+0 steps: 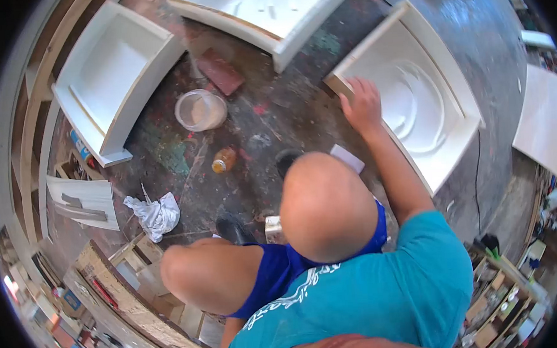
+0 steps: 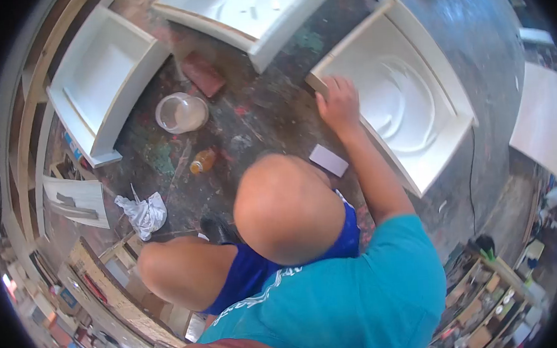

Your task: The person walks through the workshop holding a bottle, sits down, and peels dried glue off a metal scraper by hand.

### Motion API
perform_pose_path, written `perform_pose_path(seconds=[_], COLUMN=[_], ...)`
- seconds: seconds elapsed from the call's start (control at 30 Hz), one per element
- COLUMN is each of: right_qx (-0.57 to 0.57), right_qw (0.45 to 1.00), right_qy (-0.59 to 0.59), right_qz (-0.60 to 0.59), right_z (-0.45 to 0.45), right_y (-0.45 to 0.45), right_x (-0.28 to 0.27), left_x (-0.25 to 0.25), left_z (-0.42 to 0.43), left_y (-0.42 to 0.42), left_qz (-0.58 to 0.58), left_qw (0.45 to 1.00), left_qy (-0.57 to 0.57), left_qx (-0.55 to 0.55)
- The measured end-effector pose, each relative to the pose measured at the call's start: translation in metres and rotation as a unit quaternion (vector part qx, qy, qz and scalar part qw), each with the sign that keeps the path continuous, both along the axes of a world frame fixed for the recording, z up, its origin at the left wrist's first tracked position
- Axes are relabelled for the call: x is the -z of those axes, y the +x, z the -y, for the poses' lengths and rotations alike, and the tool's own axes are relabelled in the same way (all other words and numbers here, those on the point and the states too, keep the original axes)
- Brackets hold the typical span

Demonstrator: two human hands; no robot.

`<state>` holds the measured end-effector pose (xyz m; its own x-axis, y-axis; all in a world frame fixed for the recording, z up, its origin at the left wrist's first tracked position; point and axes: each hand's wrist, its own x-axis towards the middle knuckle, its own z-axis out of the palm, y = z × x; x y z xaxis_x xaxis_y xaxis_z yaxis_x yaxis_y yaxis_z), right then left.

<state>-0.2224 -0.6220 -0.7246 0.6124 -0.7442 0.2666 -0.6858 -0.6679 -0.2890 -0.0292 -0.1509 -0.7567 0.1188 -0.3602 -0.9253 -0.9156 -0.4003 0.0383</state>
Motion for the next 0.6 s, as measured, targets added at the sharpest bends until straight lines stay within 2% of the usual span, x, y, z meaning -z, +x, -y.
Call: perform_pose_path(seconds=[0.07, 0.17, 0.23, 0.3, 0.4, 0.47, 0.6], right_qx=[-0.015, -0.03, -0.047, -0.065, -0.081, -0.066, -0.034], right_qw=[0.995, 0.99, 0.984, 0.973, 0.973, 0.972, 0.968], right_qy=[-0.088, -0.089, -0.086, -0.091, -0.06, -0.043, -0.015], right_qz=[-0.054, -0.104, -0.151, -0.2, -0.209, -0.223, -0.248], right_z=[0.012, 0.037, 0.052, 0.058, 0.058, 0.046, 0.031], right_y=[0.013, 0.026, 0.032, 0.031, 0.017, 0.004, -0.052], right_x=[-0.006, 0.033, 0.037, 0.037, 0.02, 0.014, 0.008], left_x=[0.007, 0.016, 0.021, 0.027, 0.041, 0.045, 0.057], left_z=[0.012, 0.032, 0.045, 0.058, 0.081, 0.099, 0.102], left_y=[-0.009, -0.019, -0.022, -0.024, -0.013, -0.005, 0.01], left_qz=[-0.005, -0.002, 0.007, 0.024, 0.067, 0.089, 0.09], left_qw=[0.994, 0.957, 0.916, 0.847, 0.668, 0.573, 0.504], left_qy=[0.022, 0.044, 0.056, 0.057, 0.034, 0.02, 0.005], left_qx=[0.112, 0.287, 0.398, 0.528, 0.74, 0.814, 0.859])
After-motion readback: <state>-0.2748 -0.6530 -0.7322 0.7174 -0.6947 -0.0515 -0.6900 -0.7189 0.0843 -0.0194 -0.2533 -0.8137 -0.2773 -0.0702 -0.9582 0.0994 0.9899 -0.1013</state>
